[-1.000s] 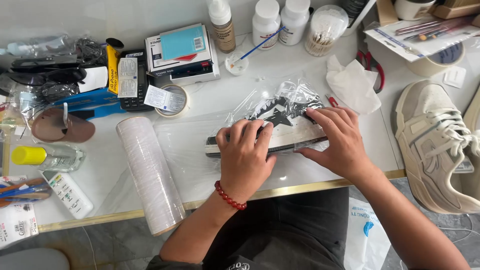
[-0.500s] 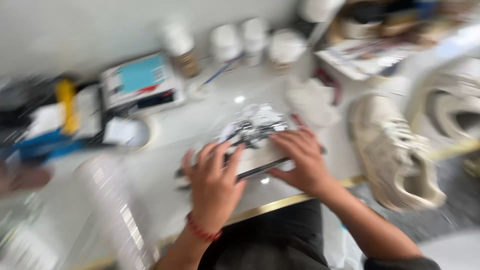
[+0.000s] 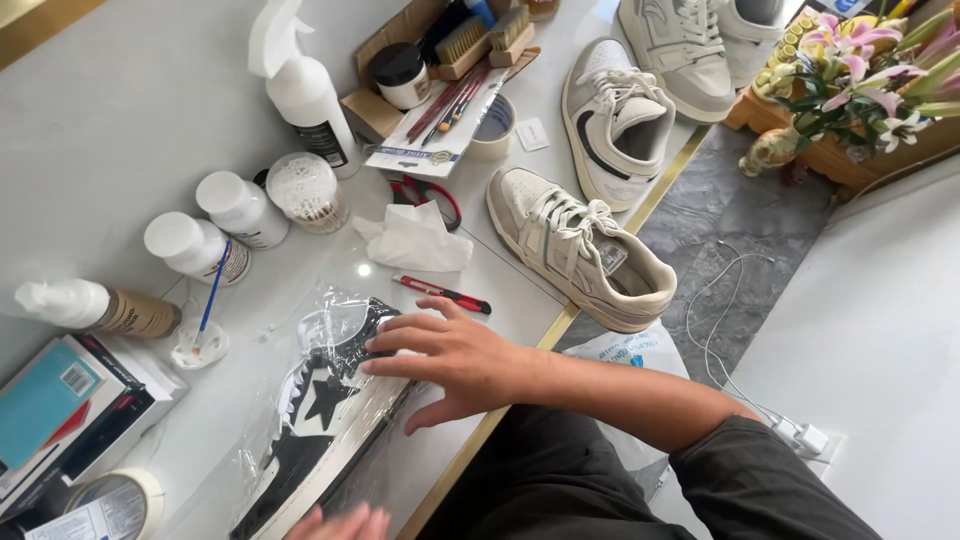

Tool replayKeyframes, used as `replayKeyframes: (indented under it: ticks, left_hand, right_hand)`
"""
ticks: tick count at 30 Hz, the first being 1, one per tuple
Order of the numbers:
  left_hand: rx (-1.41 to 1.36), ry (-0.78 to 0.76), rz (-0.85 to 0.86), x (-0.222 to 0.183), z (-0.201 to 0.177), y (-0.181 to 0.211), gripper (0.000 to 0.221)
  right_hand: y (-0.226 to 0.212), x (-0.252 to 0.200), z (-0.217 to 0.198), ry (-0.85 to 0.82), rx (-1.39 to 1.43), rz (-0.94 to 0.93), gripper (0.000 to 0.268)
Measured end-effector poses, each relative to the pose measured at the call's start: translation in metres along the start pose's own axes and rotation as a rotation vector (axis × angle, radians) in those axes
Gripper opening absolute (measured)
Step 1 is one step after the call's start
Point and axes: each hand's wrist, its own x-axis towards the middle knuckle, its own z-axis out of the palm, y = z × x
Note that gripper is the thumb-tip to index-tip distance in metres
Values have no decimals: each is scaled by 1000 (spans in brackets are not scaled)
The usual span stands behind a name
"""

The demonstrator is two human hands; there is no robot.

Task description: Wrapping a sneaker in protective plastic wrap.

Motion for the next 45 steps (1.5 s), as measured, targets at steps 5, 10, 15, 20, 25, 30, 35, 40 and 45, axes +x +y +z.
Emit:
replayKeyframes:
  ticks: [5, 10, 15, 20, 25, 30, 35, 40, 45]
  left_hand:
    - [-43, -44, 23, -64, 15, -62, 58]
    - [-119, 173, -527, -75, -10, -81, 59]
    - [97, 419, -1370, -119, -151, 25, 60]
    - [218, 59, -1271, -12, -191, 42, 69]
    - [77, 147, -1363, -33, -191, 29, 69]
    - [-93, 353, -1393, -70, -185, 10, 83]
    - [-272, 445, -1447, -82, -186, 5, 85]
    - [-202, 432, -1408, -77, -194, 5, 83]
    - [269, 100, -1244, -39, -206, 6, 56]
  right_hand:
    - [27, -23, 0, 430, 98, 277, 29]
    - [69, -50, 23, 299, -263, 424, 22]
    - [57, -40, 39, 177, -266, 436, 9]
    - [53, -41, 35, 166, -219, 539, 28]
    - [56, -38, 19, -53, -147, 653, 30]
    - [49, -74, 31, 199, 271, 739, 15]
    - [-162, 5, 44, -146, 97, 315, 25]
    - [-230, 63, 142, -365, 71, 125, 60]
    - [-230, 90, 218, -446, -100, 129, 67]
